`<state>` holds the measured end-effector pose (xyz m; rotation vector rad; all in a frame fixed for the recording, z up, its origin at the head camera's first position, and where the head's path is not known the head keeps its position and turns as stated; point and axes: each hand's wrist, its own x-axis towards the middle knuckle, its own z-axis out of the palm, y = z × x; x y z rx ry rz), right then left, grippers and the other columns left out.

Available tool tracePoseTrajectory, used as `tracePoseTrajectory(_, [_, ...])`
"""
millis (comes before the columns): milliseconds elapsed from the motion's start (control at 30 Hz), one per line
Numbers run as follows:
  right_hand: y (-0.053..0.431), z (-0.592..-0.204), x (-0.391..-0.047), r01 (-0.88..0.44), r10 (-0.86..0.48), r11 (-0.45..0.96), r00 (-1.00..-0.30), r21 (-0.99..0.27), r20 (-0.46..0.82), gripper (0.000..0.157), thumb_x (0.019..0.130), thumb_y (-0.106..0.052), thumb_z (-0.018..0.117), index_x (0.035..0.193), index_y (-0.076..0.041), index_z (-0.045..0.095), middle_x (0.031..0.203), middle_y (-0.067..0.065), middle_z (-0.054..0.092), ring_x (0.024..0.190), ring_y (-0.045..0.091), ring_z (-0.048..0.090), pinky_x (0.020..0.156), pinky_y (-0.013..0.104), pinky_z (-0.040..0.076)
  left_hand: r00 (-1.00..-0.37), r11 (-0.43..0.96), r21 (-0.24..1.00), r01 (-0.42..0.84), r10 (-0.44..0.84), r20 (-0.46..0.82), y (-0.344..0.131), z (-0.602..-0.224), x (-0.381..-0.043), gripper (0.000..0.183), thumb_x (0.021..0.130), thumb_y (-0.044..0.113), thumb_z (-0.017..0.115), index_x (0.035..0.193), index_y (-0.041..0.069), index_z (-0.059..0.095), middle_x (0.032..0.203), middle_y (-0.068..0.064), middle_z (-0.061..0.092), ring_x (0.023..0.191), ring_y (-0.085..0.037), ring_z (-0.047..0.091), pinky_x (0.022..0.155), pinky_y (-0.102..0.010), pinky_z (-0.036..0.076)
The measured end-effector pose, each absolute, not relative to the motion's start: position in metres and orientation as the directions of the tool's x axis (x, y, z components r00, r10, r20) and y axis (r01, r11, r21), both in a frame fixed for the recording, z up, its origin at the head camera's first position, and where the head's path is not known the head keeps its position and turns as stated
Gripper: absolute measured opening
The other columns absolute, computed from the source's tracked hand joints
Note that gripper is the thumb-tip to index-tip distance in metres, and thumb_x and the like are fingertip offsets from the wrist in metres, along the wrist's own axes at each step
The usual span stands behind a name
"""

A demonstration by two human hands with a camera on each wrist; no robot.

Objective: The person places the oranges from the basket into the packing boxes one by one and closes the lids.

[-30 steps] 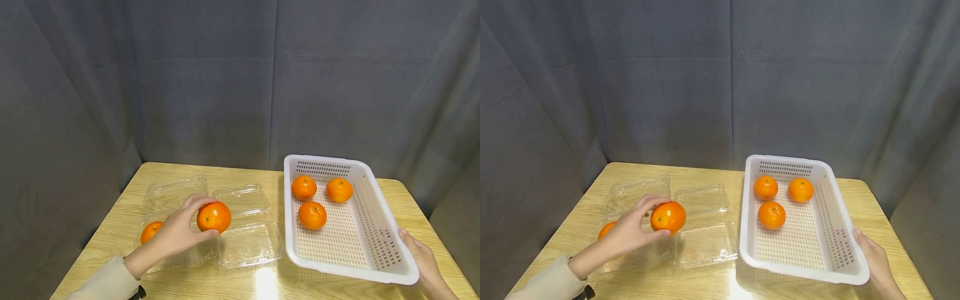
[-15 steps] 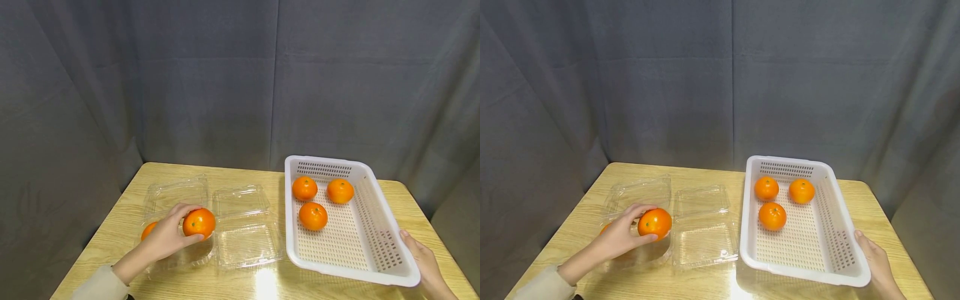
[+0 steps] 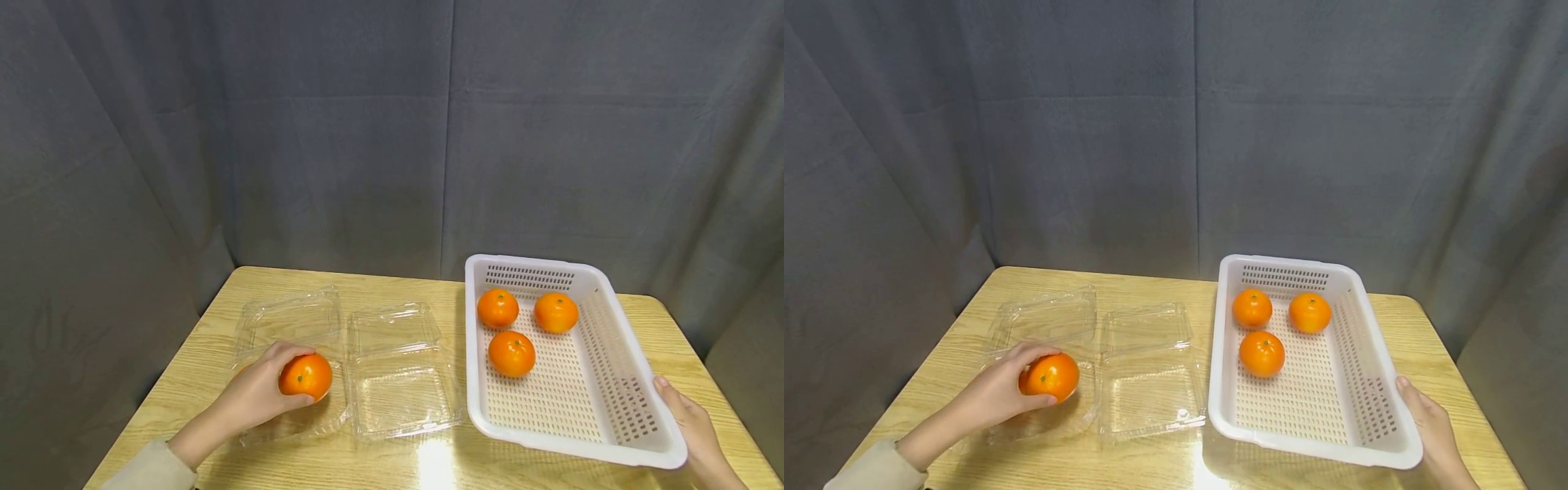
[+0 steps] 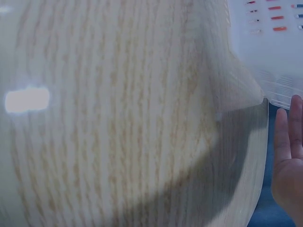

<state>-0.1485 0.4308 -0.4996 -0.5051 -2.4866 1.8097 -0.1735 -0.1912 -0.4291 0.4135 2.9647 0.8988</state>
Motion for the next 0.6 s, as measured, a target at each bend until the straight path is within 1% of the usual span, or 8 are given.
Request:
tracePoseTrajectory(100, [0.431, -0.499, -0.148, 0.243, 0.273, 0.273, -0.947, -0.931, -0.167, 0.035, 0.105, -0.048, 0.038, 0.076, -0.058, 0.055, 0.071, -0.025, 0.062, 0.064, 0.004, 0.065, 0.056, 0.029, 0.055, -0.966, 0.831, 0.501, 0.242, 0.252, 0.048, -0.194, -0.431, -0.175, 0.066, 0.071, 0.035, 0.089, 0.129, 0.024, 0.061, 0.125, 0.000, 0.054, 0.098, -0.023, 0.062, 0.077, -0.048, 0.052])
tracePoseTrajectory(200, [0.430, -0.499, -0.148, 0.239, 0.279, 0.276, -0.947, -0.931, -0.160, 0.035, 0.105, -0.048, 0.038, 0.076, -0.058, 0.055, 0.071, -0.025, 0.063, 0.063, 0.005, 0.065, 0.055, 0.029, 0.055, -0.967, 0.846, 0.476, 0.239, 0.251, 0.038, -0.195, -0.434, -0.178, 0.066, 0.071, 0.036, 0.089, 0.130, 0.023, 0.061, 0.126, -0.001, 0.054, 0.099, -0.025, 0.063, 0.076, -0.050, 0.052])
tracePoseTrajectory(367, [0.429, -0.499, -0.148, 0.230, 0.282, 0.277, -0.948, -0.933, -0.150, 0.034, 0.105, -0.047, 0.038, 0.077, -0.058, 0.055, 0.071, -0.025, 0.063, 0.063, 0.004, 0.065, 0.055, 0.029, 0.056, -0.966, 0.857, 0.457, 0.237, 0.258, 0.017, -0.197, -0.438, -0.182, 0.067, 0.071, 0.036, 0.089, 0.130, 0.020, 0.062, 0.132, -0.005, 0.054, 0.101, -0.028, 0.062, 0.077, -0.052, 0.051])
tracePoseTrajectory(600, [0.428, -0.499, -0.147, 0.234, 0.281, 0.264, -0.947, -0.936, -0.158, 0.035, 0.105, -0.048, 0.038, 0.077, -0.058, 0.056, 0.071, -0.024, 0.063, 0.064, 0.005, 0.065, 0.056, 0.029, 0.056, -0.959, 0.884, 0.381, 0.272, 0.280, 0.036, -0.198, -0.445, -0.188, 0.068, 0.070, 0.040, 0.089, 0.129, 0.020, 0.063, 0.130, -0.005, 0.057, 0.104, -0.029, 0.062, 0.083, -0.055, 0.048])
